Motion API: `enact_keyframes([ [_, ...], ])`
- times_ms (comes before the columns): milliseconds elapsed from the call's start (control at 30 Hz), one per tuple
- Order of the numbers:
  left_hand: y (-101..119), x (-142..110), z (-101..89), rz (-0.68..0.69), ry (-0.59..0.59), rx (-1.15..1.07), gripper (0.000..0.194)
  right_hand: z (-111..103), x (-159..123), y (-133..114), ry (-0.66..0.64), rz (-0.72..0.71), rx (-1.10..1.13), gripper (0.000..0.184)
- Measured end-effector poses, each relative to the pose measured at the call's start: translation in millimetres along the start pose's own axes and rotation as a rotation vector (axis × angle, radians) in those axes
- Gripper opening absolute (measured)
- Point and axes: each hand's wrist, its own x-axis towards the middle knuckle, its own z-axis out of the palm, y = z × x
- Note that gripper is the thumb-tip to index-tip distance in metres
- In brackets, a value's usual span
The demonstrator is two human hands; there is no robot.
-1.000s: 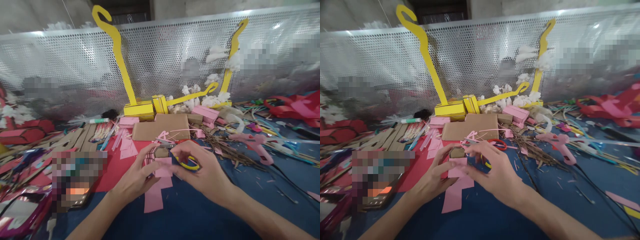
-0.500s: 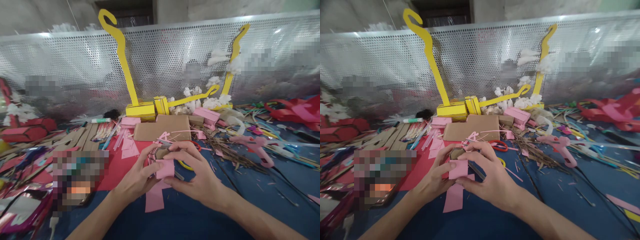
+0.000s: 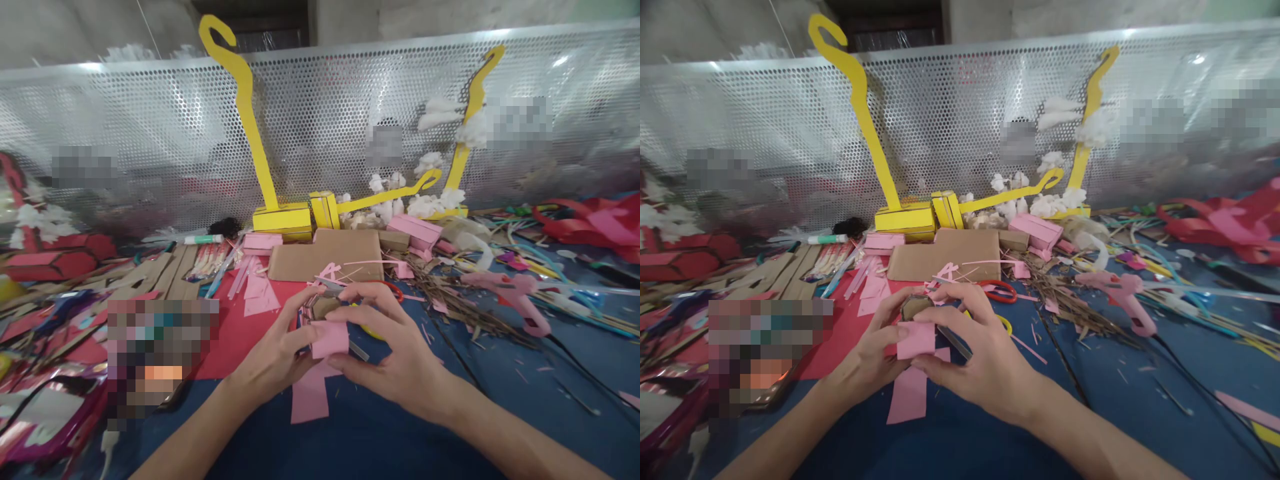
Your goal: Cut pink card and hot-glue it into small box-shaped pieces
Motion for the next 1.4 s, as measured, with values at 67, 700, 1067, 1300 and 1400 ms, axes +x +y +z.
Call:
enact_keyframes([
  [67,1.3,0.5,-0.8,0.049,0.018,0.019,0.051,-0.1,-0.6,-0.1,-0.008,0.0,-0.005,0.036],
  [700,1.9,2.5,-1.4,0.11,0.04,0.057,0.058,1.0,-2.6,-0.7,-0.031,0.047,0.004,0.052],
  [1067,0.6,4.7,-1.5,0.122,0.049,0.033,0.054,4.0,-2.0,2.4,-0.009,0.019,-0.008,0.039],
  [1300,0.3,3.5,-1.6,0.106,0.036,0.041,0.059,5.3,-3.7,2.5,-0.006,0.068,0.016,0.04],
  [1400,3.1,5.4,-2.6,0.099,0.038,0.05,0.057,5.3,-4.1,0.5,-0.004,0.093,0.046,0.042],
])
